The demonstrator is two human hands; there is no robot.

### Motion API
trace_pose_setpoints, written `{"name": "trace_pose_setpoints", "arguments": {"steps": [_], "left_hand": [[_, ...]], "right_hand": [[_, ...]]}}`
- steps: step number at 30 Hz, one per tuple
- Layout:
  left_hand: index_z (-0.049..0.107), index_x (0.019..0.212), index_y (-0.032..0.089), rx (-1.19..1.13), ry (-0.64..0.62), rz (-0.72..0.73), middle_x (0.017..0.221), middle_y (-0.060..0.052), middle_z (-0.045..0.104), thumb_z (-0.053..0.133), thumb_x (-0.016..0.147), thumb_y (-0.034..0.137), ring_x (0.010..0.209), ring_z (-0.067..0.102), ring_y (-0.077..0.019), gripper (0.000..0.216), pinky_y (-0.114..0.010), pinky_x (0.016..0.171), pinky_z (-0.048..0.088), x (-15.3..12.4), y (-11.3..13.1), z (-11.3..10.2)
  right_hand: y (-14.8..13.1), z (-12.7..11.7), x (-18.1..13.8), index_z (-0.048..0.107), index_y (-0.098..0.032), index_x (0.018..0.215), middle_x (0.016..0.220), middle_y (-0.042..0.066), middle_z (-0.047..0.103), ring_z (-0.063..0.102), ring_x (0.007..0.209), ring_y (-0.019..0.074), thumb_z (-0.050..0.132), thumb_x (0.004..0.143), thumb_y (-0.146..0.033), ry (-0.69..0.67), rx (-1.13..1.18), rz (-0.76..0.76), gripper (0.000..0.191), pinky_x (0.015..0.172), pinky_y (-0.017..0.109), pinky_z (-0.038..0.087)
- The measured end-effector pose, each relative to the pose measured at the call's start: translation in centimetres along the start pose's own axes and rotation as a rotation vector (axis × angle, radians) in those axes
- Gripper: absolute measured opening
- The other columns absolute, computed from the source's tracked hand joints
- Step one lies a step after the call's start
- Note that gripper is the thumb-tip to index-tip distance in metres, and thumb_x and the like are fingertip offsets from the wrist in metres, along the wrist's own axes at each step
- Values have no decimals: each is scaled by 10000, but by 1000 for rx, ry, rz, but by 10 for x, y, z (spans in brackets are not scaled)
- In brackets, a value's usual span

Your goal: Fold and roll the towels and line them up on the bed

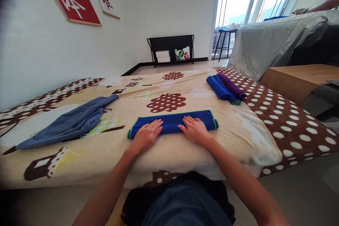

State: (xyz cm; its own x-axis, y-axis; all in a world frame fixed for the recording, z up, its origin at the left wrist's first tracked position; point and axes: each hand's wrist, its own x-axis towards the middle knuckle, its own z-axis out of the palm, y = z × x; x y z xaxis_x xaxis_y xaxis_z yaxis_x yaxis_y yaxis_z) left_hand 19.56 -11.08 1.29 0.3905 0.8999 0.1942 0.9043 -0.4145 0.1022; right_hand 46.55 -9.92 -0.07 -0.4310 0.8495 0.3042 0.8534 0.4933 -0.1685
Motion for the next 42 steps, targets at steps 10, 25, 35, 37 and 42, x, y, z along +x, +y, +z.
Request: {"name": "trace_pose_setpoints", "arguments": {"steps": [10,25,35,37,42], "left_hand": [[430,1515,169,129,-94,-213,1582,-96,389,271,1019,331,1500,311,-254,545,-566,1229,162,18,-7,-13],[420,1510,262,49,109,-67,1600,-94,382,299,1041,421,1480,337,-249,510,-517,1193,214,-27,-81,-5],[613,1267,257,39,203,-85,1328,-81,649,464,874,208,1232,567,-268,423,-453,1021,333,-69,-75,-13],[641,1192,236,40,189,-103,1262,-86,684,458,850,196,1183,594,-271,390,-451,1004,342,-54,-76,-17],[660,1067,211,20,114,-72,1111,-64,739,466,788,189,1055,647,-254,340,-428,1001,374,-31,-88,-30]], "right_hand": [[20,-10,10,486,-156,1482,1547,130,422,344,1478,258,256,1057,-460,-117,-36,108,571,1218,504,231],[108,-13,-32,470,-236,1497,1567,78,410,370,1465,227,278,1051,-471,31,-17,-11,539,1203,476,259],[113,-16,-80,562,-235,1394,1318,88,645,559,1260,258,500,909,-273,197,-42,-54,491,1082,470,329],[114,-17,-70,628,-221,1297,1233,84,684,579,1214,252,494,889,-250,226,-23,-35,430,1065,453,339],[115,-25,-49,722,-203,1082,1000,76,716,609,1028,232,453,869,-225,205,23,37,344,976,408,388]]}}
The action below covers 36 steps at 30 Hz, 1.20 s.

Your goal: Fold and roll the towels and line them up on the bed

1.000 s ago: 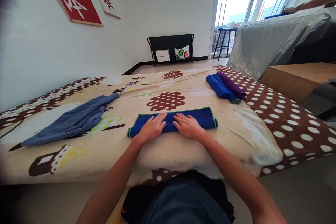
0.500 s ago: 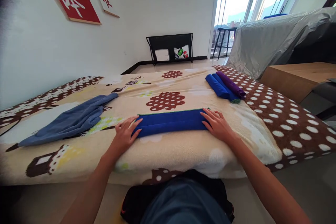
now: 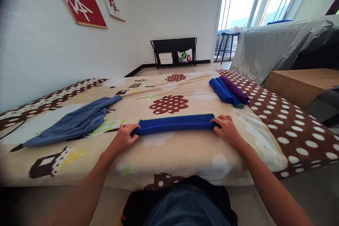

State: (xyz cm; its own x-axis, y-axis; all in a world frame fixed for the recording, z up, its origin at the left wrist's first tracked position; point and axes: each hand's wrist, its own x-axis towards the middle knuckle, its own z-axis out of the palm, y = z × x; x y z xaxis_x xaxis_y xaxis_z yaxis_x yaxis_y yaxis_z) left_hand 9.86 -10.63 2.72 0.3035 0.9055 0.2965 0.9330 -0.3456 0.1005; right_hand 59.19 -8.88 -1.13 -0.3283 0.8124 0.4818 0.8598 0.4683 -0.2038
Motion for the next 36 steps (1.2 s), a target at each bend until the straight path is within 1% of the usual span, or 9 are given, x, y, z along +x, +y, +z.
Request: {"name": "trace_pose_setpoints", "arguments": {"steps": [3,5,9,12,15,18,25,31,36], "left_hand": [[673,1047,206,86,-60,-41,1084,-87,744,449,816,178,1033,655,-281,323,-478,998,390,3,8,-2],[678,1111,182,176,-37,-31,1170,-132,716,435,821,130,1133,628,-306,382,-513,1046,368,7,30,1],[468,1465,131,89,-20,216,1542,-131,462,475,813,105,1438,407,-244,653,-421,1207,264,26,97,19],[399,1520,129,-24,-52,272,1575,-135,412,526,879,244,1468,369,-243,664,-427,1227,254,37,121,32],[412,1523,205,-71,-60,243,1543,-109,467,508,946,350,1436,423,-232,602,-432,1201,308,31,103,31],[390,1536,257,-46,-66,196,1558,-87,447,481,977,403,1441,417,-231,585,-456,1203,304,10,64,20],[411,1508,224,-2,-61,89,1573,-99,424,380,1014,377,1468,374,-214,518,-495,1227,233,-19,9,9],[610,1308,214,79,-124,114,1359,-111,647,307,1007,273,1284,582,-214,431,-515,1222,214,13,3,2],[676,1159,141,143,-27,-19,1317,-190,646,356,902,107,1285,564,-290,412,-526,1159,301,45,42,9]], "right_hand": [[-12,-2,11,752,-191,948,959,98,717,596,1006,252,425,908,-235,-40,-127,58,332,969,425,386],[-33,1,21,753,-167,961,1119,137,702,569,1116,299,446,903,-220,-23,-231,86,317,1019,473,355],[-100,20,45,583,-113,1374,1448,152,542,500,1311,307,437,897,-165,-82,-87,-90,502,1121,488,320],[-137,36,58,481,-155,1481,1506,88,497,476,1367,243,451,955,-284,-153,17,-258,542,1158,387,344],[-129,38,55,495,-178,1475,1472,67,540,512,1346,226,452,980,-352,-166,46,-300,526,1156,357,368],[-86,31,35,503,-164,1470,1461,79,549,516,1349,213,422,964,-246,-150,67,-268,519,1174,364,362],[-24,27,14,540,-165,1435,1418,99,582,538,1314,246,483,819,-151,-79,109,-155,618,1149,458,387],[-39,13,48,657,-171,1266,1151,102,727,657,1098,251,463,842,-152,-270,-91,19,467,992,371,460],[-71,21,76,697,-54,1079,990,250,716,678,1001,334,394,853,-63,-230,-208,111,379,951,466,424]]}}
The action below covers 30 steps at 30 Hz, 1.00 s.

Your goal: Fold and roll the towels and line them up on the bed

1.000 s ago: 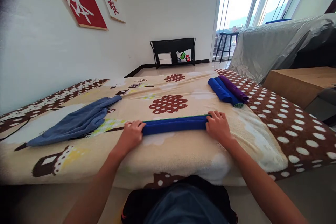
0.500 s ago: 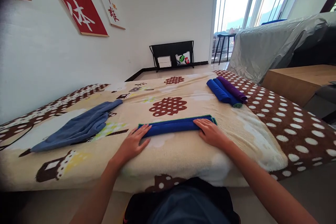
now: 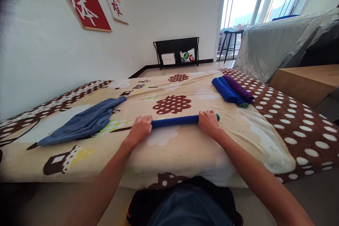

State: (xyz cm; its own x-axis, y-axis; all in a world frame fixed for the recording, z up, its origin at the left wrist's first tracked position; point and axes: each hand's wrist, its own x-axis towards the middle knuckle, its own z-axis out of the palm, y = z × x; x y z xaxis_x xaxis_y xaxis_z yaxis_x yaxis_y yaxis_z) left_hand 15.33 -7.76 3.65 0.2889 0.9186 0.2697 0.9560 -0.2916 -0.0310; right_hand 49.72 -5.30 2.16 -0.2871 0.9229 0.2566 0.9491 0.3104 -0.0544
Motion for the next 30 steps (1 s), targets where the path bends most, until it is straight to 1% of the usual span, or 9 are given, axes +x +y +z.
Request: {"name": "trace_pose_setpoints", "arguments": {"steps": [5,9,12,17,20,22,25,28,30], "left_hand": [[639,1261,116,-74,-5,45,1335,-186,639,395,893,122,1293,559,-277,441,-449,1126,366,41,58,20],[511,1437,146,-131,-42,194,1530,-116,484,509,906,307,1431,420,-227,554,-384,1198,286,50,68,27],[482,1466,187,-140,-57,213,1542,-109,470,489,946,423,1440,411,-236,572,-409,1185,306,35,44,26],[379,1534,284,-134,-68,134,1606,-59,376,375,999,537,1484,337,-229,592,-449,1203,261,-2,-28,23],[380,1535,280,-122,-121,50,1608,-61,373,378,990,553,1491,322,-245,609,-479,1213,238,-12,-50,17],[451,1492,249,-67,-143,-1,1567,-94,436,401,983,514,1471,359,-274,576,-561,1225,146,-8,-41,11],[500,1449,177,-3,-109,42,1518,-157,488,474,940,415,1446,399,-293,563,-600,1226,45,16,6,7],[419,1508,148,-86,-91,262,1562,-145,430,514,904,340,1471,363,-248,641,-461,1238,176,41,50,14],[390,1530,173,-139,-92,338,1577,-118,415,492,935,349,1472,360,-232,628,-406,1206,264,44,51,20]], "right_hand": [[-56,13,19,510,-133,1422,1423,149,566,557,1280,236,484,876,-134,14,72,-236,547,1074,349,377],[-79,21,27,417,-90,1486,1492,165,492,499,1343,256,469,972,-346,35,113,-337,577,1117,390,355],[-57,23,23,465,-97,1452,1471,153,521,507,1341,245,432,1010,-402,25,125,-382,538,1130,393,356],[26,26,2,446,-102,1481,1489,146,505,493,1362,260,413,1017,-449,36,132,-368,581,1165,430,346],[58,27,-7,436,-124,1499,1488,142,505,483,1369,287,426,994,-524,61,120,-329,644,1175,470,339],[54,26,-5,455,-117,1486,1467,160,523,500,1351,313,453,973,-540,63,88,-300,665,1168,490,345],[11,24,9,437,-68,1489,1484,210,486,490,1360,335,510,941,-468,60,57,-318,682,1166,499,340],[-35,23,27,414,-48,1495,1503,221,457,468,1383,313,529,919,-353,53,90,-420,661,1173,477,333],[-38,23,30,422,-85,1497,1484,194,491,502,1353,288,511,935,-326,34,131,-480,618,1148,459,368]]}}
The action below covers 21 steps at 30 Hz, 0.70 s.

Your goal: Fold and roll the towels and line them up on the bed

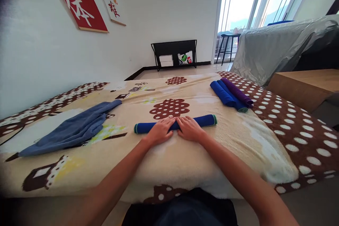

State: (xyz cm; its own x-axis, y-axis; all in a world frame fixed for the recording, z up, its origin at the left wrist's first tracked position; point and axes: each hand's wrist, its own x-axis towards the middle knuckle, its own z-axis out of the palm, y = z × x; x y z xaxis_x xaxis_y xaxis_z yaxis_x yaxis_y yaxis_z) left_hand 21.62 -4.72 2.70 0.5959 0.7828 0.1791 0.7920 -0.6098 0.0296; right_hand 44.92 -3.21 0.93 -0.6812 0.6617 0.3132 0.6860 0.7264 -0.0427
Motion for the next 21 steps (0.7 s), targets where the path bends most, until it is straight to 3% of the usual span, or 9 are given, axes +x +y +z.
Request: {"name": "trace_pose_setpoints", "arguments": {"steps": [3,7,10,14,18,21], "left_hand": [[384,1534,248,7,34,-54,1578,-85,422,430,994,459,1447,398,-251,581,-434,1159,326,-31,-36,2],[361,1540,272,15,22,-84,1566,-69,443,398,1014,496,1430,421,-240,573,-423,1139,343,-79,-92,-5],[360,1539,275,1,-13,-62,1572,-69,432,415,1007,513,1438,408,-237,585,-418,1148,332,-83,-111,-8],[546,1407,276,29,-2,-31,1554,-77,457,446,991,543,1425,419,-261,504,-446,1145,322,-69,-128,-8],[679,1254,300,66,98,-45,1351,-98,627,548,940,549,1248,554,-295,422,-460,1047,389,-69,-142,-7],[697,1224,299,-36,63,-86,1193,-88,697,593,928,478,1125,610,-281,361,-431,964,421,-67,-134,-12]], "right_hand": [[32,-7,-29,418,-170,1516,1485,142,508,526,1330,271,463,987,-377,-8,32,19,570,1109,461,406],[85,-14,-79,313,-258,1576,1556,89,429,458,1399,268,453,1001,-472,-14,46,96,629,1149,498,354],[103,-11,-89,359,-267,1556,1537,80,459,461,1395,280,515,966,-540,-8,77,125,669,1154,502,355],[111,-18,-79,576,-198,1390,1363,122,622,573,1271,293,557,961,-462,-18,91,177,505,1112,483,404],[114,-69,-56,700,-200,1190,1148,112,721,665,1085,282,590,941,-440,-155,169,276,363,960,410,500],[114,-145,-24,733,-216,1111,1023,66,746,693,928,230,634,901,-516,-250,279,244,379,838,330,519]]}}
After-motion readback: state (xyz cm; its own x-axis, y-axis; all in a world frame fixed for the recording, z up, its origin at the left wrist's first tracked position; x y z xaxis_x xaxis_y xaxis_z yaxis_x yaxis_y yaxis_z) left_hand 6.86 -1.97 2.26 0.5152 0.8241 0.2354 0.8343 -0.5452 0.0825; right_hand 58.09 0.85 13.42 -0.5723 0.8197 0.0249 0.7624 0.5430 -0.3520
